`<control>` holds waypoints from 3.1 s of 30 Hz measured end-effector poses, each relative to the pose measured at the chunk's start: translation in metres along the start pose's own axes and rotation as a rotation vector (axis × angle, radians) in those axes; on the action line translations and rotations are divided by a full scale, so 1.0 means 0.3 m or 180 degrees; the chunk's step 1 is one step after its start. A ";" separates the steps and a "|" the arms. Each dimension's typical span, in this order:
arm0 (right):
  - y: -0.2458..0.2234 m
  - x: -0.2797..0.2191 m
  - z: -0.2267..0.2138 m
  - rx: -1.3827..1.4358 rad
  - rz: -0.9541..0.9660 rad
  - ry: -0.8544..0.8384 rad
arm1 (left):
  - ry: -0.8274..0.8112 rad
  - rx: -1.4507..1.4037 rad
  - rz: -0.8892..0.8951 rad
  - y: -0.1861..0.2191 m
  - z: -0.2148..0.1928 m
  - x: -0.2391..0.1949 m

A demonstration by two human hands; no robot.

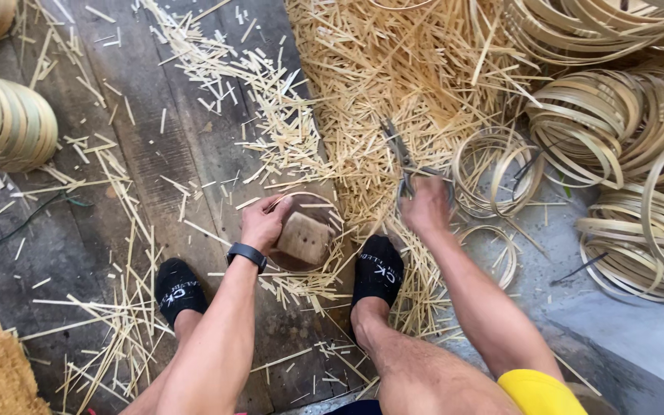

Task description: The person sits on the floor and repeatedly assembles small round bamboo baskets. They place a woven bamboo mat over a circular wooden mold, fit a bamboo ring around the edge, tuck the mat into the ring, and trim the excess with shears. The finished baskets are stacked nearby.

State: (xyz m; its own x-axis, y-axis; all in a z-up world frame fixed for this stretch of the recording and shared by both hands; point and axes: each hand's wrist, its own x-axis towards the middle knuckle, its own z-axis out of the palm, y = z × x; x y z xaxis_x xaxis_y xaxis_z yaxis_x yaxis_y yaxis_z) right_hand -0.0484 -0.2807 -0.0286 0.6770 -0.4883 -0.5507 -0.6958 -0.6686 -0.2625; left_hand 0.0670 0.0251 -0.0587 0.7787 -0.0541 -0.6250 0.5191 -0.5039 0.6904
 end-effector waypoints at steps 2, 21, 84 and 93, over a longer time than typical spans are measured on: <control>-0.057 -0.029 0.032 0.0954 -0.0403 -0.0601 | 0.0061 0.0186 0.0758 0.009 0.027 -0.010; -0.078 -0.027 0.285 0.2508 -0.0225 -0.1509 | 0.0779 0.1062 0.0751 -0.225 -0.038 -0.003; -0.375 -0.328 0.102 0.2400 -0.0951 -0.0319 | 0.0984 -0.0029 0.1061 0.068 -0.002 -0.261; -0.148 -0.299 0.060 0.3180 -0.0853 -0.0579 | -0.0199 0.1247 0.0233 -0.250 -0.427 -0.076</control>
State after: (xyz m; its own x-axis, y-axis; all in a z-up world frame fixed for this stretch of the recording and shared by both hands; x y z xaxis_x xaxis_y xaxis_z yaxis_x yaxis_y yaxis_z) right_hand -0.0826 -0.1972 0.0182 0.8495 -0.2458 -0.4669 -0.4661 0.0649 -0.8823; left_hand 0.0556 0.1743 -0.0496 0.7795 -0.1481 -0.6087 0.2801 -0.7867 0.5501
